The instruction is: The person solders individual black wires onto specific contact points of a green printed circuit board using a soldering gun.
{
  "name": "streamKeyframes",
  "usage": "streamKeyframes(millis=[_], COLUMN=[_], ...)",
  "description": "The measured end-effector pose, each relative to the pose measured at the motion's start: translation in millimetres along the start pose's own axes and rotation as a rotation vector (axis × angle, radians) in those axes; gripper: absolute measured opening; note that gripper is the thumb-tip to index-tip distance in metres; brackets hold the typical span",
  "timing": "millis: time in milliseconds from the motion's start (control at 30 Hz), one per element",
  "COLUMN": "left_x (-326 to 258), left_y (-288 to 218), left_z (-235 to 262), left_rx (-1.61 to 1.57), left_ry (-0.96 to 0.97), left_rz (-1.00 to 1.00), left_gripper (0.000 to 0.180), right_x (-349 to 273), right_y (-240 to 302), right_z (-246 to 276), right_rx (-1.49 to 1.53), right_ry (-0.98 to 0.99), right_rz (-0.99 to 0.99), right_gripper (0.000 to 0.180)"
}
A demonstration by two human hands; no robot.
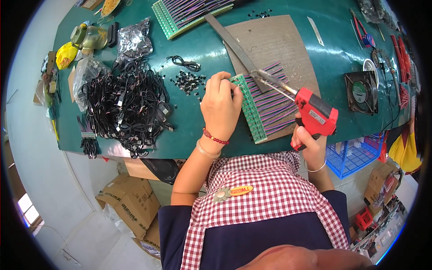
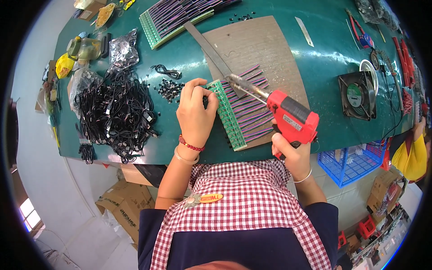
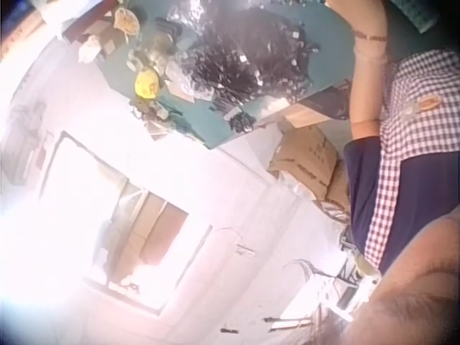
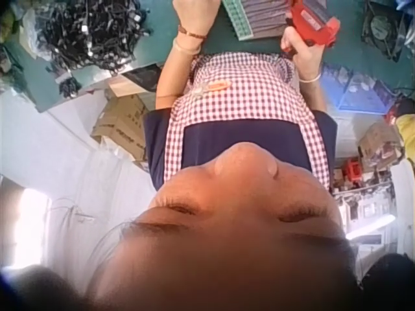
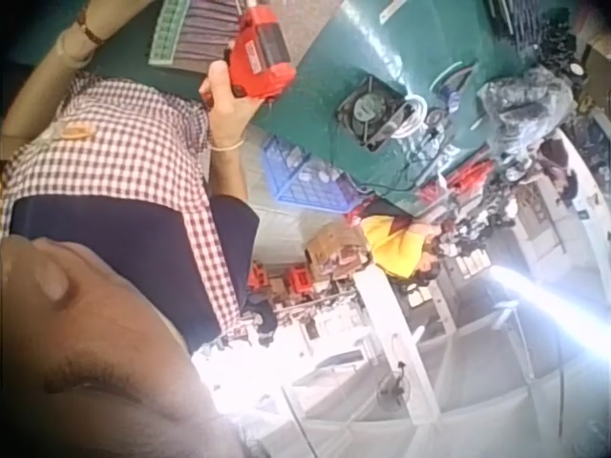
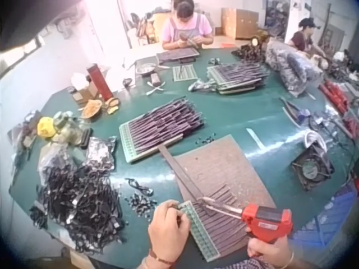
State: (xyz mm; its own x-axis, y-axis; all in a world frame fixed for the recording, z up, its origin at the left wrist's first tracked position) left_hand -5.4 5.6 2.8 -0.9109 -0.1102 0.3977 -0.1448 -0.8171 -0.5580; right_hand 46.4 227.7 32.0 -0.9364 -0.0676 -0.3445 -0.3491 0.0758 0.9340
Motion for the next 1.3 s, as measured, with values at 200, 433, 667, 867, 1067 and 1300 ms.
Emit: streamKeyframes(millis=[200, 433, 667, 867, 1067, 1300], left_x=[1, 8, 10, 10, 10, 10], left_y=[3, -1, -2, -2, -2, -3], left_z=[-3, 0, 0, 0, 0, 1], left_rx=[-0.011, 0.000, 0.016, 0.007, 0.003, 0.023], left_ry=[0.028, 0.100, 0.137, 0.123, 0.118, 0.128], left_rz=[0.064, 0.096, 0.115, 0.116, 0.111, 0.120], left_gripper=[0.011, 0.010, 0.010, 0.010, 0.010, 0.010], right_x=[-2, -3, -8, -12, -12, -15], right_y=[-11, -12, -16, -15, -10, -17], right_z=[-1, 0, 1, 0, 2, 1], right_rx=[0.036, -0.014, -0.085, -0.136, -0.059, -0.200], right_ry=[-0.019, -0.002, -0.032, -0.011, -0.034, -0.026], right_rz=[-0.112, -0.150, -0.163, -0.150, -0.135, -0.132], right_gripper=[0.027, 0.022, 0.019, 0.028, 0.023, 0.023])
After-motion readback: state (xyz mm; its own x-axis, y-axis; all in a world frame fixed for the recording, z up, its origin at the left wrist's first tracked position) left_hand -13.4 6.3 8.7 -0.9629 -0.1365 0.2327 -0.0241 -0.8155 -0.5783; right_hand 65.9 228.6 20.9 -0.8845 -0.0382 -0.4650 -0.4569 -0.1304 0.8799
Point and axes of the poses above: each hand's wrist, its own x-axis towards the middle knuckle, its own z-axis out of the back of the hand, y = z × x, the point moved 3 cm from there along x, towards the middle knuckle, and after that the axes turned 1 degree about -z, right-handed, at the moved point
